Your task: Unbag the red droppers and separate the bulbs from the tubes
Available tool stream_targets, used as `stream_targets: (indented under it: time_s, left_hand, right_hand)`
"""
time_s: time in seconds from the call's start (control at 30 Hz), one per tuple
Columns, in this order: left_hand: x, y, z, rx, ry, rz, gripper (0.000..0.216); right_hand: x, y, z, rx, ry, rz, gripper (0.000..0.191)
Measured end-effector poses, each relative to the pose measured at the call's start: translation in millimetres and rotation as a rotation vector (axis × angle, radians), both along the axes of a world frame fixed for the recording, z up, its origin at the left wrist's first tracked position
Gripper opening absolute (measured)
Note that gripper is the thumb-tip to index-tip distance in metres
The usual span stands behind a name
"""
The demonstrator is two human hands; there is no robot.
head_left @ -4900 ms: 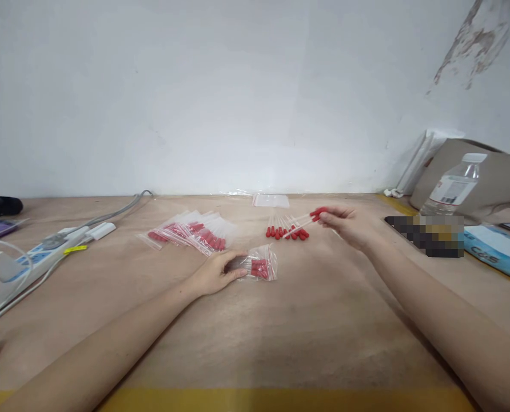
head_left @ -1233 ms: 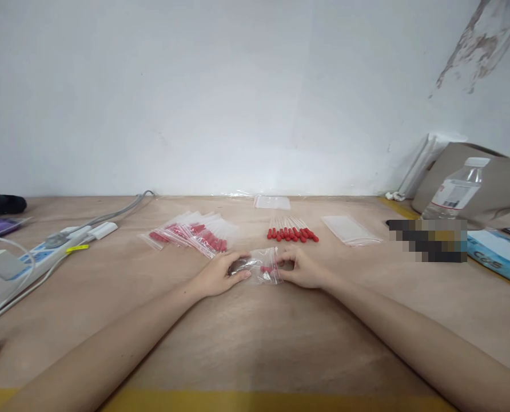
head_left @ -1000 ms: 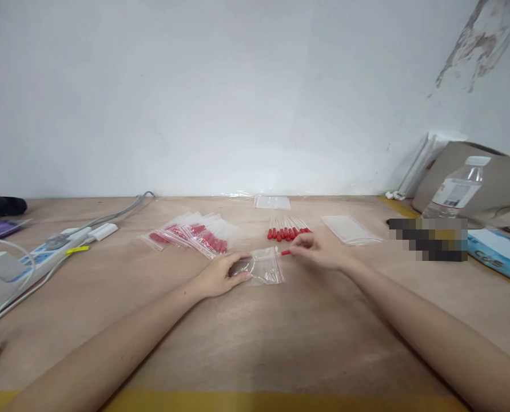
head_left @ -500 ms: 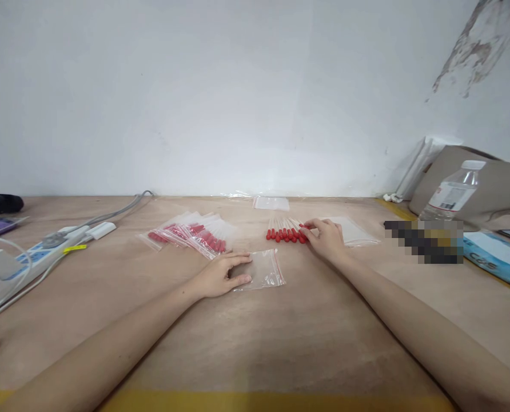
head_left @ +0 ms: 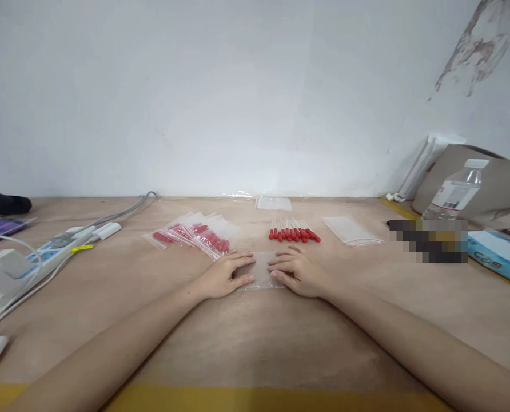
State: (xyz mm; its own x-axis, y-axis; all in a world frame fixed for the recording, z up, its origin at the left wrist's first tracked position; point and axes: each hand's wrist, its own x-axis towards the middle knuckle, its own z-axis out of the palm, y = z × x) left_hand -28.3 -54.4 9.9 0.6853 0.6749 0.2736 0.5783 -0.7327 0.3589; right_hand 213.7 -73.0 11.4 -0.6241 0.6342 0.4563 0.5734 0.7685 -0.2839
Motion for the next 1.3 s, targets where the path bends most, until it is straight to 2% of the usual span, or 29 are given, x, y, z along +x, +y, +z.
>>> stream_targets:
  time_s: [0.07,0.13,0.17,0.27,0.37,0.47,0.53,0.6,0.67,0.73,0.77,0.83,0.9,0.93,1.0,1.07,1.17,1.3]
  left_hand:
    - [-0.3,0.5,-0.4,-0.001,0.001,-0.005,0.047]
    - [-0.5,0.8,-0.3,0.003,0.0,-0.008,0.046]
    - [-0.3,0.6,0.1,0.003,0.002,-0.007,0.044]
    - [1.0,-2.3,1.8,0.002,0.012,-0.014,0.039]
    - [2.8,-5.7,4.6,0.043,-0.007,-0.028,0.037]
    - [1.4,-3.0,10.8,0.18,-0.03,0.077,0.034]
    - [-4.1,4.0,17.0,0.312,-0.032,0.253,0.03]
    - [-14.0,14.0,23.1,0.416,-0.021,0.422,0.026]
    - [-26.6,24.7,27.1,0.428,-0.004,0.502,0.023]
    - [-38.6,33.9,28.3,0.372,-0.001,0.513,0.019]
    - [-43.5,37.6,28.1,0.347,-0.006,0.506,0.017]
    - [-49.5,42.4,26.9,0.334,-0.007,0.474,0.014]
    - [-50.4,43.8,25.7,0.349,0.014,0.439,0.014]
    - [-49.4,43.3,25.3,0.349,0.032,0.426,0.014]
    - [-45.3,40.2,24.7,0.324,0.076,0.402,0.02]
    - [-40.5,35.4,24.1,0.289,0.122,0.384,0.027]
    - [-34.1,28.3,21.8,0.304,0.166,0.379,0.035]
    - [-27.9,23.0,17.1,0.349,0.125,0.293,0.033]
  right_hand:
    - [3.9,1.9,-4.3,-0.037,0.041,-0.066,0.024]
    - [6.5,5.0,-7.7,-0.048,0.117,-0.201,0.021]
    - [6.6,6.6,-9.0,-0.057,0.149,-0.279,0.023]
    - [2.6,11.7,-12.3,-0.157,0.188,-0.466,0.047]
    - [-4.3,15.8,-16.9,-0.3,0.213,-0.535,0.047]
    - [-9.4,16.4,-20.9,-0.504,0.359,-0.486,0.041]
    - [-8.5,15.3,-18.4,-0.656,0.496,-0.368,0.049]
    - [-0.9,15.4,-8.3,-0.71,0.614,-0.248,0.06]
    - [15.7,19.2,8.5,-0.649,0.703,-0.206,0.067]
    - [40.8,28.2,26.7,-0.549,0.754,-0.279,0.069]
    - [55.9,34.5,34.1,-0.486,0.816,-0.375,0.065]
    - [88.1,48.5,42.1,-0.342,0.972,-0.603,0.046]
    - [119.0,60.9,40.4,-0.22,1.056,-0.836,0.035]
    - [132.4,65.4,36.6,-0.167,1.031,-0.951,0.034]
    - [153.1,70.4,26.0,-0.101,0.795,-1.19,0.029]
    - [165.1,71.0,14.5,-0.156,0.543,-1.336,0.03]
    - [170.6,67.5,0.6,-0.21,0.212,-1.439,0.034]
    - [166.7,61.4,-6.7,-0.027,-0.057,-1.48,0.043]
